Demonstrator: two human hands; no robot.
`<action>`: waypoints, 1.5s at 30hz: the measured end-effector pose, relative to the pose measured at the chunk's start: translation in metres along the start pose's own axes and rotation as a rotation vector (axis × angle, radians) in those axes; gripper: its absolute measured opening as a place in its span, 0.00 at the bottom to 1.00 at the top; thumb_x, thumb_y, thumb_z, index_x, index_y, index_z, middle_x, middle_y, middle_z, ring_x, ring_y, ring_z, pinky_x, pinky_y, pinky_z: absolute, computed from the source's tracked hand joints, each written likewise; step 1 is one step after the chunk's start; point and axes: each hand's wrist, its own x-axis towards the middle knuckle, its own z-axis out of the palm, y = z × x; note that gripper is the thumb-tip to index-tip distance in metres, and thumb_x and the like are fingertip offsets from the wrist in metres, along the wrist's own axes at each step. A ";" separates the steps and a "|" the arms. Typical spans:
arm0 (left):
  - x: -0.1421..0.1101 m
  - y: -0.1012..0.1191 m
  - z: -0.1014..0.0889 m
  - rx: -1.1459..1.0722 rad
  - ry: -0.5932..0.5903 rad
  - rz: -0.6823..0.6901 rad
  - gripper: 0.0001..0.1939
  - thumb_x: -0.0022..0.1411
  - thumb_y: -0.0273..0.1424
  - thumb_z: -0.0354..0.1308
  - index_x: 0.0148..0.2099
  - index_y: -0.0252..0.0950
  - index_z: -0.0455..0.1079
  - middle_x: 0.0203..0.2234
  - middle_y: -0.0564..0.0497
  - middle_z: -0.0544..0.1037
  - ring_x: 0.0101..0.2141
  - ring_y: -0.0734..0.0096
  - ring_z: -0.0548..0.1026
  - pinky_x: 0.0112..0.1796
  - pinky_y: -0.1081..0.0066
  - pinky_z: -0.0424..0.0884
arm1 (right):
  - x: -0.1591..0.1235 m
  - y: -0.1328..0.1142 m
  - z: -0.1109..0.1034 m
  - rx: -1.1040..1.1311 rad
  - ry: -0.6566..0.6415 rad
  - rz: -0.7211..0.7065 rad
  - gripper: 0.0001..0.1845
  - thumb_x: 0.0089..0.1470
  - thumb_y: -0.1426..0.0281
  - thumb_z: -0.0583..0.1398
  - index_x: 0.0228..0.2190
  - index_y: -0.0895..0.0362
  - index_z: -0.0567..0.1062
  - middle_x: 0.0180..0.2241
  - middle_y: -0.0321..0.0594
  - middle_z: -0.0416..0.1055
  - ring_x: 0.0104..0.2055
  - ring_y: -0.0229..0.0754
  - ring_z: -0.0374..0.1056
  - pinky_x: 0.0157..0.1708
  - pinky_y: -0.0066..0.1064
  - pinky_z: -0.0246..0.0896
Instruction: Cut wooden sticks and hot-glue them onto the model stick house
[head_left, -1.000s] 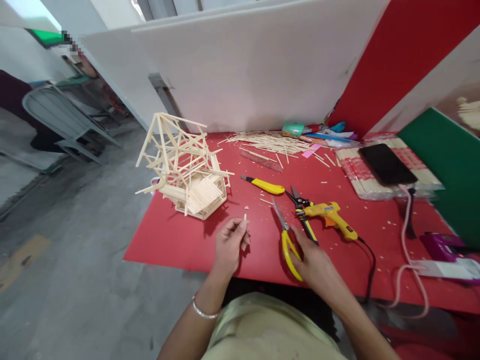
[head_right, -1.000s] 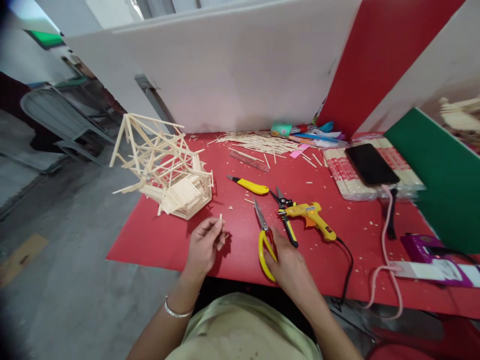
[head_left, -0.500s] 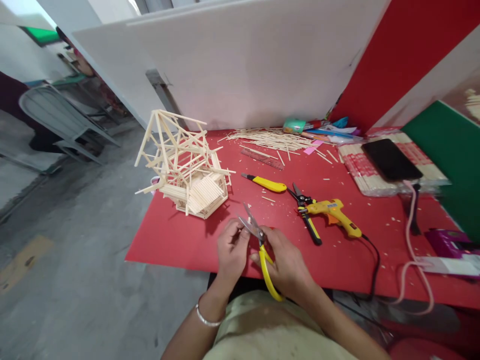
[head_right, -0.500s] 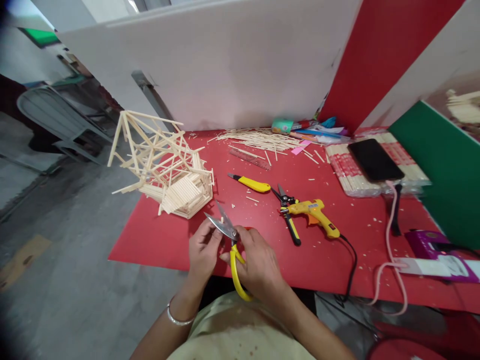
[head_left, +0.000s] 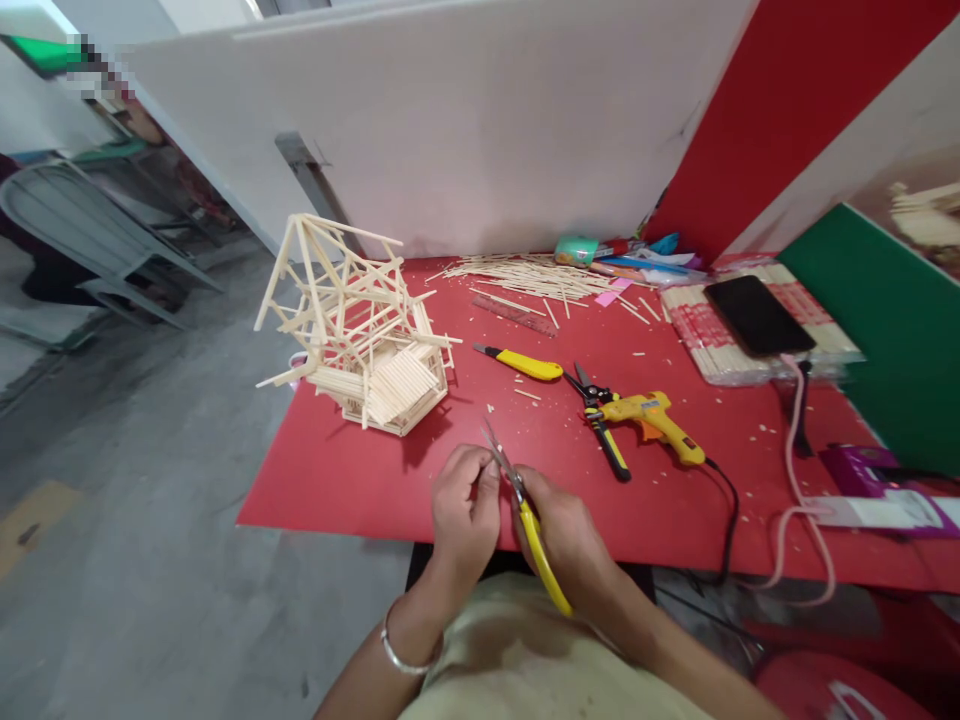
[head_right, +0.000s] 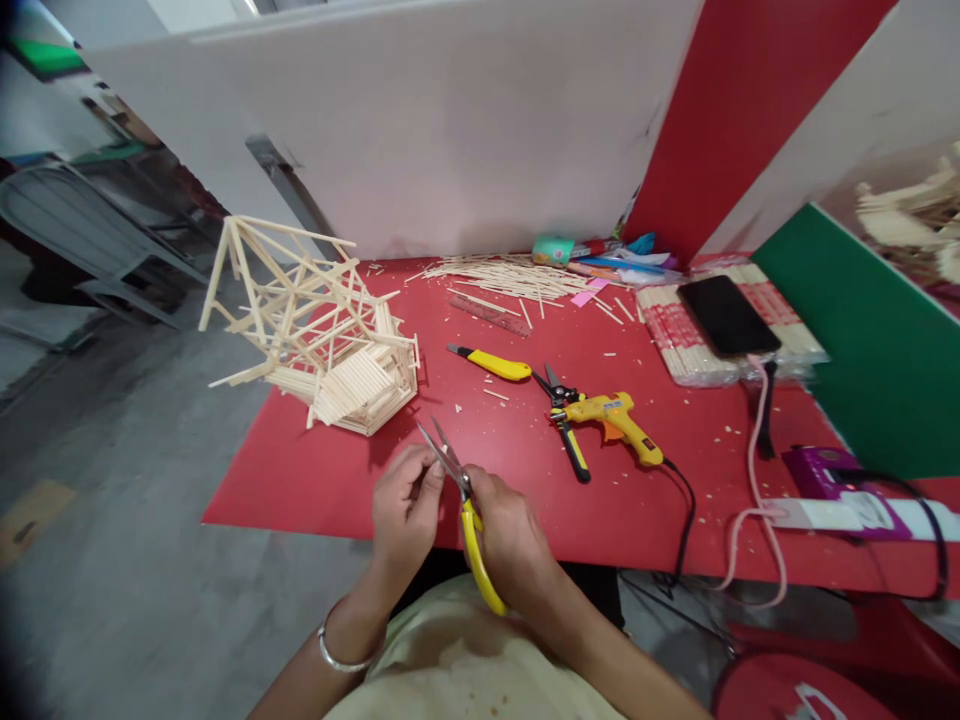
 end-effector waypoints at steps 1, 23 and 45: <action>-0.003 -0.001 0.001 -0.003 0.009 -0.022 0.11 0.69 0.29 0.50 0.32 0.36 0.67 0.28 0.51 0.71 0.31 0.69 0.69 0.34 0.71 0.64 | -0.002 0.000 0.002 0.002 0.008 0.007 0.16 0.55 0.76 0.53 0.46 0.54 0.69 0.35 0.39 0.73 0.35 0.40 0.70 0.37 0.28 0.61; -0.006 -0.002 -0.021 -0.174 -0.104 -0.126 0.15 0.71 0.36 0.48 0.33 0.37 0.67 0.24 0.53 0.67 0.26 0.71 0.64 0.29 0.71 0.58 | -0.005 -0.026 0.003 0.033 0.009 -0.060 0.26 0.50 0.78 0.53 0.52 0.55 0.66 0.41 0.42 0.69 0.41 0.43 0.65 0.45 0.37 0.63; -0.006 -0.003 -0.016 -0.105 -0.115 -0.126 0.16 0.71 0.37 0.48 0.30 0.37 0.62 0.23 0.54 0.65 0.26 0.72 0.64 0.29 0.71 0.58 | -0.006 -0.025 0.002 0.181 -0.026 -0.087 0.19 0.52 0.77 0.53 0.46 0.54 0.68 0.34 0.37 0.70 0.33 0.39 0.64 0.35 0.29 0.62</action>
